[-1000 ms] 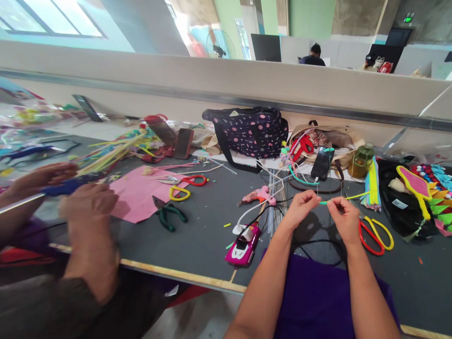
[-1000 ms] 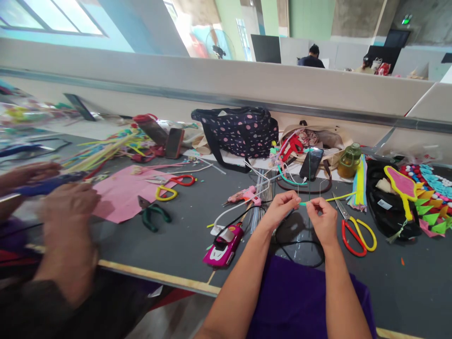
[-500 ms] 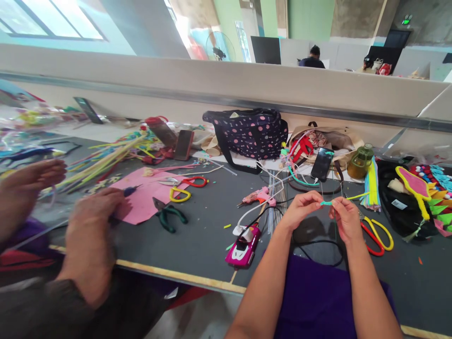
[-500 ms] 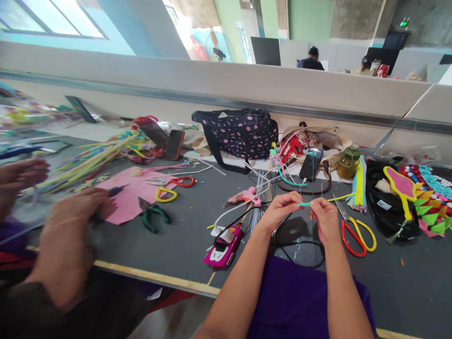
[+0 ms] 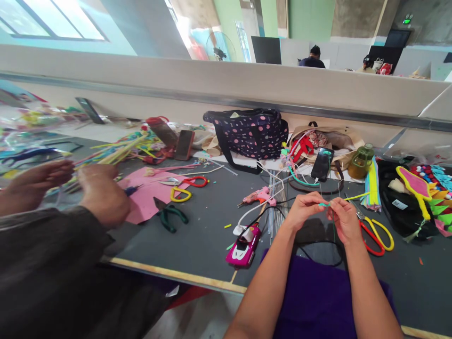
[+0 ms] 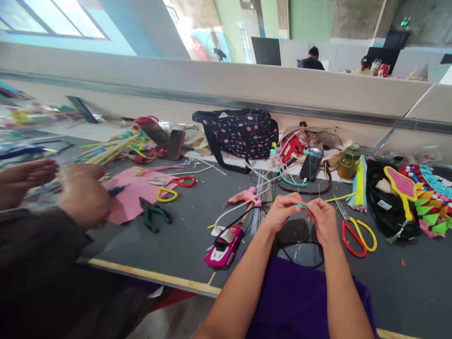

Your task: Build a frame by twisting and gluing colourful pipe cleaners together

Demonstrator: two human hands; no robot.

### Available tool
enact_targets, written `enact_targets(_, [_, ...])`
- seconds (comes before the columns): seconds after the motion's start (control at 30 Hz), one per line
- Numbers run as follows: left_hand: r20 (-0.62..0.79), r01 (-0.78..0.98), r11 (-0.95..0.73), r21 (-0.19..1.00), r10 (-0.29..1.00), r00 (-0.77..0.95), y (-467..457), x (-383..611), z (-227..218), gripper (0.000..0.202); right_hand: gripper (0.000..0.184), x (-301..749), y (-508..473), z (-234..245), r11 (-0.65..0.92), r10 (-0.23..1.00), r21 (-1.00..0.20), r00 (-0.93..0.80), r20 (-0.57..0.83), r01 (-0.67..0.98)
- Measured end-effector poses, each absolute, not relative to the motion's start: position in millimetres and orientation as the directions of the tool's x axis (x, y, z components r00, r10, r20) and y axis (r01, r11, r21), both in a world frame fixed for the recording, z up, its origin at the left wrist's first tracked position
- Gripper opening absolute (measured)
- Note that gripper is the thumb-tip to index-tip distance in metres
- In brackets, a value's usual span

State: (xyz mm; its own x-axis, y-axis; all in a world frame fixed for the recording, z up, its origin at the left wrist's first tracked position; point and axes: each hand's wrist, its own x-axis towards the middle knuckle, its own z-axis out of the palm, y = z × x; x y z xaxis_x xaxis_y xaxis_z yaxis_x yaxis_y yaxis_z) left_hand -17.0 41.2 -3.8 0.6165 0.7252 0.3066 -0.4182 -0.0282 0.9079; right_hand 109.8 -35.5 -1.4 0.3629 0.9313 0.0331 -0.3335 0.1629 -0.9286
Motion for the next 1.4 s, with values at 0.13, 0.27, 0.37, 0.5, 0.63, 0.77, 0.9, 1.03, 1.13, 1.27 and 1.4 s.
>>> enact_targets(0.13, [0.312,-0.433,-0.006,0.901,0.704,0.638,40.1,-17.8,-4.4,0.020,0.024,108.5,-35.9,0.1,0.156,0.942,-0.914,0.334,0.024,-0.374])
enact_targets(0.27, [0.301,-0.441,0.034,0.897,0.682,0.666,39.6,-18.2,-5.2,0.023,0.023,107.2,-36.7,1.7,0.140,0.953,-0.890,0.303,0.002,-0.433])
enact_targets(0.37, [0.322,-0.469,0.043,0.882,0.674,0.666,39.7,-18.0,-6.5,0.021,0.023,106.1,-37.4,2.9,0.119,0.959,-0.884,0.281,-0.015,-0.453])
enact_targets(0.5, [0.341,-0.493,0.044,0.869,0.667,0.662,39.9,-17.5,-8.2,0.018,0.024,105.3,-37.9,3.6,0.111,0.964,-0.871,0.266,-0.023,-0.479])
enact_targets(0.63, [0.364,-0.522,0.046,0.852,0.665,0.652,39.9,-15.8,-10.1,0.016,0.023,105.3,-37.9,3.3,0.118,0.971,-0.849,0.238,-0.010,-0.515])
enact_targets(0.77, [0.366,-0.544,0.061,0.837,0.677,0.639,39.7,-13.9,-11.3,0.015,0.022,105.0,-37.6,1.7,0.111,0.974,-0.847,0.228,-0.013,-0.521])
enact_targets(0.9, [0.365,-0.552,0.048,0.833,0.702,0.611,39.1,-12.2,-11.0,0.014,0.022,104.8,-37.0,-0.5,0.114,0.969,-0.858,0.245,-0.015,-0.502])
enact_targets(1.03, [0.370,-0.567,0.009,0.824,0.748,0.551,38.0,-7.9,-11.6,0.014,0.023,104.6,-36.3,-1.5,0.135,0.961,-0.882,0.278,0.005,-0.451])
enact_targets(1.13, [0.360,-0.582,-0.004,0.813,0.788,0.499,36.2,-3.7,-12.4,0.014,0.023,103.7,-35.6,-1.9,0.189,0.936,-0.906,0.349,0.049,-0.379])
enact_targets(1.27, [0.327,-0.599,0.007,0.801,0.833,0.447,32.6,-0.2,-11.3,0.016,0.022,102.4,-34.7,-3.9,0.288,0.865,-0.932,0.479,0.154,-0.220])
enact_targets(1.4, [0.284,-0.598,0.012,0.801,0.872,0.399,29.4,2.0,-8.5,0.013,0.021,102.2,-35.7,-6.7,0.318,0.781,-0.948,0.569,0.256,-0.010])
